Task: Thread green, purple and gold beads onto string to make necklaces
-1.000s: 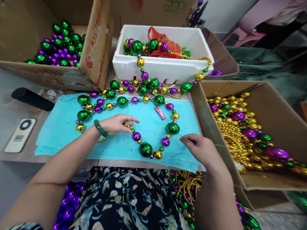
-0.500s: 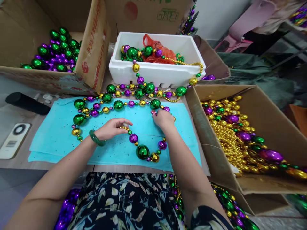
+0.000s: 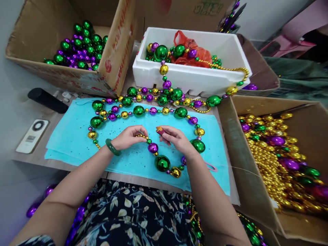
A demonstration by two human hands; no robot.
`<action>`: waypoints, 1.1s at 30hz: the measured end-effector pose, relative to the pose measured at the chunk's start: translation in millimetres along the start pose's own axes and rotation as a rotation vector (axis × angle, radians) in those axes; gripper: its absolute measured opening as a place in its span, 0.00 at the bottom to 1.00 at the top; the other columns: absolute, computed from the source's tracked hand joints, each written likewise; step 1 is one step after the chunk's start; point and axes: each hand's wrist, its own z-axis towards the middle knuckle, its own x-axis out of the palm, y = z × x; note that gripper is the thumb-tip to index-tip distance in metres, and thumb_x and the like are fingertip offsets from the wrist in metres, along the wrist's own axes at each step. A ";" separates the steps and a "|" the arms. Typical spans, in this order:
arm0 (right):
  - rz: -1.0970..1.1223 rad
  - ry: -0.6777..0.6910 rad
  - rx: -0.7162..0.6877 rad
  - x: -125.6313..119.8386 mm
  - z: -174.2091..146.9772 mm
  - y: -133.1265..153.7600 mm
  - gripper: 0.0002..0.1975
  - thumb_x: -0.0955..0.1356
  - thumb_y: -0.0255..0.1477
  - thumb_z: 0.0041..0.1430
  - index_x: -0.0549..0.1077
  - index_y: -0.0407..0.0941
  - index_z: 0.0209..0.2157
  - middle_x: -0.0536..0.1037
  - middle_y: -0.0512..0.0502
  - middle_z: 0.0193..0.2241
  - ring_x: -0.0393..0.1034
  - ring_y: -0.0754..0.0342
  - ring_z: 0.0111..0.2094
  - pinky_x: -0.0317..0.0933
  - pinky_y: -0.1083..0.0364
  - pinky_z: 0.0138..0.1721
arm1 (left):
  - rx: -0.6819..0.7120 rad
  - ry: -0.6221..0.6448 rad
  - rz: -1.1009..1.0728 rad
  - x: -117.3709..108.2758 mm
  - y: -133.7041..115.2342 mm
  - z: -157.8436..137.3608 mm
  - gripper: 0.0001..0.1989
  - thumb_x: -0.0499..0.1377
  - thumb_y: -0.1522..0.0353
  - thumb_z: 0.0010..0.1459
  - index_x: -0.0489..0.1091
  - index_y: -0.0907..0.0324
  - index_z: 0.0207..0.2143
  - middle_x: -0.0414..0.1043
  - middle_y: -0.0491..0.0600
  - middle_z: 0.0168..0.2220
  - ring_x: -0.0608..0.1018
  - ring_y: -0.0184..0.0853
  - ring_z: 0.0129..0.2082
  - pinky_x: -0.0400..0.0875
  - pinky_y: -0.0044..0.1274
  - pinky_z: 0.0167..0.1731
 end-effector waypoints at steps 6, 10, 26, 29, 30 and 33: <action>-0.064 -0.083 0.038 9.9 8.0 -0.4 0.31 0.63 0.58 0.50 0.74 0.41 0.25 0.72 0.46 0.23 0.63 0.57 0.24 0.57 0.57 0.25 | -0.007 -0.013 -0.039 -0.2 3.9 1.3 0.09 0.65 0.70 0.47 0.68 0.62 0.31 0.71 0.46 0.32 0.73 0.29 0.34 0.68 0.25 0.40; -0.110 -0.093 0.016 15.9 13.0 -2.2 0.32 0.62 0.60 0.47 0.71 0.42 0.22 0.73 0.45 0.22 0.64 0.55 0.26 0.58 0.56 0.27 | -0.014 -0.026 -0.051 -0.2 6.3 2.0 0.10 0.65 0.70 0.47 0.68 0.62 0.31 0.71 0.46 0.32 0.74 0.29 0.35 0.68 0.25 0.40; -0.293 0.022 -0.127 14.8 22.3 -4.3 0.20 0.63 0.43 0.55 0.68 0.44 0.19 0.68 0.49 0.20 0.62 0.55 0.26 0.55 0.55 0.32 | 0.014 -0.024 -0.128 3.8 9.5 0.7 0.12 0.66 0.70 0.46 0.67 0.62 0.32 0.71 0.46 0.33 0.74 0.29 0.36 0.69 0.24 0.40; -0.307 0.039 -0.152 14.6 24.2 -5.0 0.19 0.63 0.42 0.56 0.67 0.44 0.18 0.66 0.49 0.20 0.61 0.56 0.26 0.55 0.55 0.32 | 0.026 -0.018 -0.143 3.7 9.3 0.0 0.12 0.66 0.70 0.47 0.67 0.62 0.33 0.71 0.46 0.33 0.74 0.29 0.36 0.69 0.24 0.40; -0.310 0.044 -0.158 14.7 24.8 -5.5 0.19 0.63 0.42 0.56 0.67 0.44 0.18 0.66 0.50 0.20 0.61 0.56 0.26 0.55 0.55 0.32 | 0.029 -0.017 -0.148 3.7 9.4 -0.1 0.12 0.66 0.70 0.47 0.67 0.62 0.33 0.71 0.46 0.33 0.74 0.29 0.36 0.69 0.24 0.40; -0.304 0.059 -0.176 15.4 26.8 -7.2 0.19 0.63 0.41 0.56 0.67 0.43 0.19 0.66 0.50 0.20 0.61 0.56 0.26 0.54 0.56 0.32 | 0.039 -0.012 -0.159 3.7 10.0 -0.1 0.12 0.66 0.71 0.47 0.67 0.62 0.33 0.71 0.46 0.33 0.75 0.29 0.36 0.69 0.24 0.40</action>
